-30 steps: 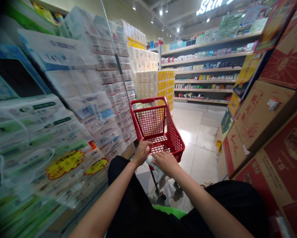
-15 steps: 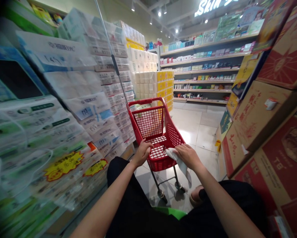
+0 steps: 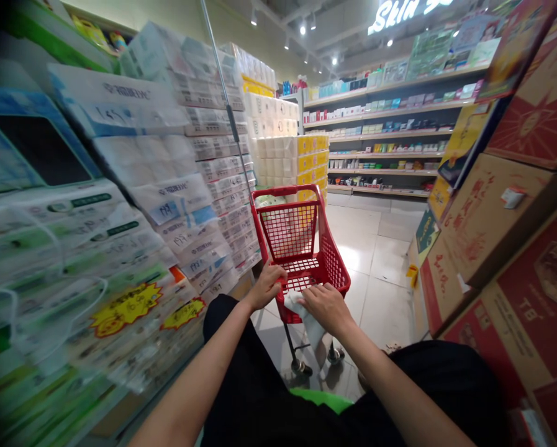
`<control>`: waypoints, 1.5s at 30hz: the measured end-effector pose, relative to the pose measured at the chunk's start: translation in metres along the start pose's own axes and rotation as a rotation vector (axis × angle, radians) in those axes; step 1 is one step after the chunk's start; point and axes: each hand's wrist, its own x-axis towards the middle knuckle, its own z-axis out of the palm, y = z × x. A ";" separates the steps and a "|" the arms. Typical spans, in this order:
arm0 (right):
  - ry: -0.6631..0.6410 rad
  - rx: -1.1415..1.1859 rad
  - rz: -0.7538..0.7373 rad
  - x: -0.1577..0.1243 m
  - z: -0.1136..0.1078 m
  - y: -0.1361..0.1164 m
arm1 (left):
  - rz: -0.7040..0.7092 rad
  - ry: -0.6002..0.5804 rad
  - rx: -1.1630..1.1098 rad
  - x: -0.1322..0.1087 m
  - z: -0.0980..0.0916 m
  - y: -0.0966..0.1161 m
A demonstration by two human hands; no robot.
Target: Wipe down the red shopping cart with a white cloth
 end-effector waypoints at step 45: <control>-0.029 0.087 0.257 0.016 0.009 0.110 | -0.199 -0.095 0.446 -0.003 0.023 0.039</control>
